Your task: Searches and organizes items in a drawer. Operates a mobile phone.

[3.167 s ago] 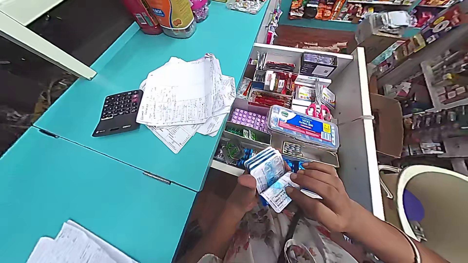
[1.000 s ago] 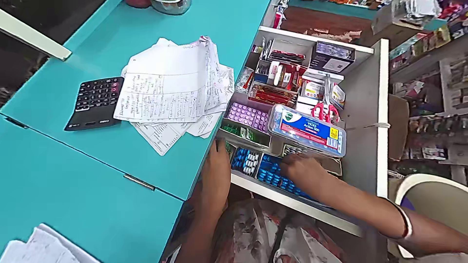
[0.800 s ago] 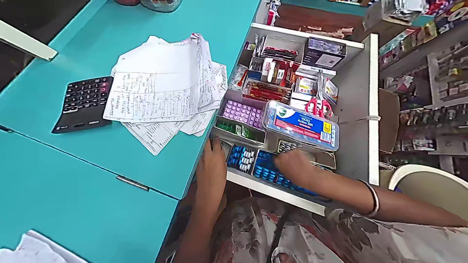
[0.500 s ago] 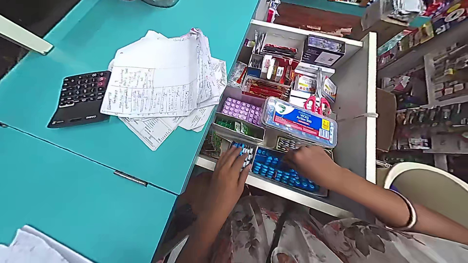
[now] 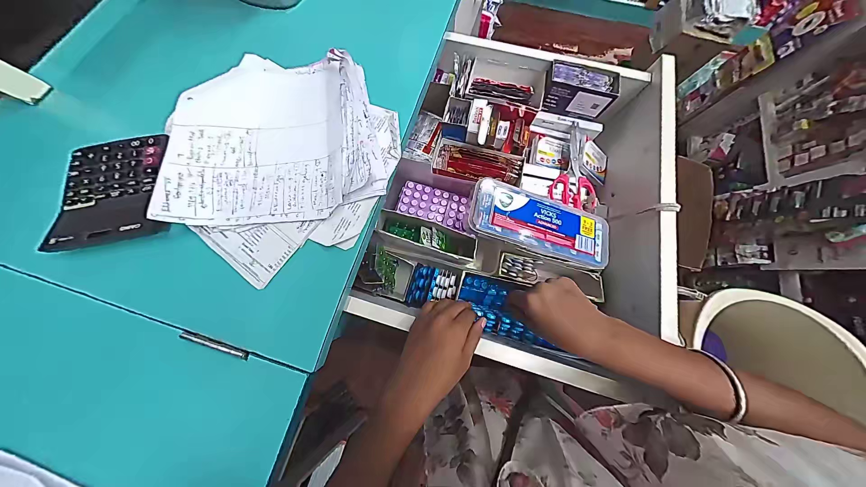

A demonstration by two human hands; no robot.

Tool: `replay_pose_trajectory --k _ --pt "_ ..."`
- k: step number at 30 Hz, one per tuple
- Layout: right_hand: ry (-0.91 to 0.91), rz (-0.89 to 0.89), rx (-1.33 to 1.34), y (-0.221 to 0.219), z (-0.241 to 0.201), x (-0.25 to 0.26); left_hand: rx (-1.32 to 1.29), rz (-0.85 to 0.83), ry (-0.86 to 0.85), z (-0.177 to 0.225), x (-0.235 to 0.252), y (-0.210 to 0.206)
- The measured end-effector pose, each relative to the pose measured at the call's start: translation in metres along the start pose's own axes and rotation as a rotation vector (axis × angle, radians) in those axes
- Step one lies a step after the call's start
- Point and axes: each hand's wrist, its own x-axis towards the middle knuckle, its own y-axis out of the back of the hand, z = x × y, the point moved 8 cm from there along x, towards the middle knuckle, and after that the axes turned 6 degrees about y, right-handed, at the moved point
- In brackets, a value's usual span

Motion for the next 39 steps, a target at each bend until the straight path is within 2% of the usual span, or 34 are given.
replay_pose_trajectory --k 3,8,12,18,22,25,28,30,31,34,37,39 --pt "-0.022 -0.147 -0.032 -0.009 -0.004 0.012 0.006 -0.023 -0.007 0.002 0.003 -0.001" --pt "-0.108 -0.251 -0.059 -0.008 -0.017 0.031 0.017 -0.041 -0.016 0.004 0.008 -0.004" --pt "-0.173 -0.265 -0.047 -0.005 -0.013 0.029 0.004 -0.002 -0.020 0.003 0.008 -0.004" --pt "-0.125 -0.355 -0.041 -0.012 -0.016 0.034 0.005 0.006 -0.019 0.004 0.007 -0.005" --pt "-0.104 -0.296 0.005 -0.003 -0.008 0.024 0.002 0.053 -0.025 0.006 0.003 0.003" --pt "-0.101 -0.127 0.096 0.009 0.005 0.008 -0.008 0.067 -0.020 0.005 -0.001 0.006" --pt "0.121 0.355 0.092 0.032 0.001 -0.018 -0.005 0.040 -0.014 0.003 -0.002 0.005" --pt "0.305 0.670 0.020 0.047 -0.012 -0.041 -0.068 0.091 0.004 0.002 -0.004 0.009" --pt "0.373 0.774 -0.012 0.052 -0.020 -0.052 -0.150 0.138 0.024 0.001 -0.005 0.014" --pt "0.514 0.936 -0.120 0.051 -0.043 -0.077 -0.583 0.227 0.114 -0.007 -0.011 0.029" --pt "0.593 0.959 -0.204 0.044 -0.057 -0.083 -1.076 0.144 0.210 -0.010 -0.012 0.030" --pt "0.617 0.950 -0.224 0.042 -0.063 -0.083 -1.217 0.111 0.275 -0.009 -0.011 0.031"
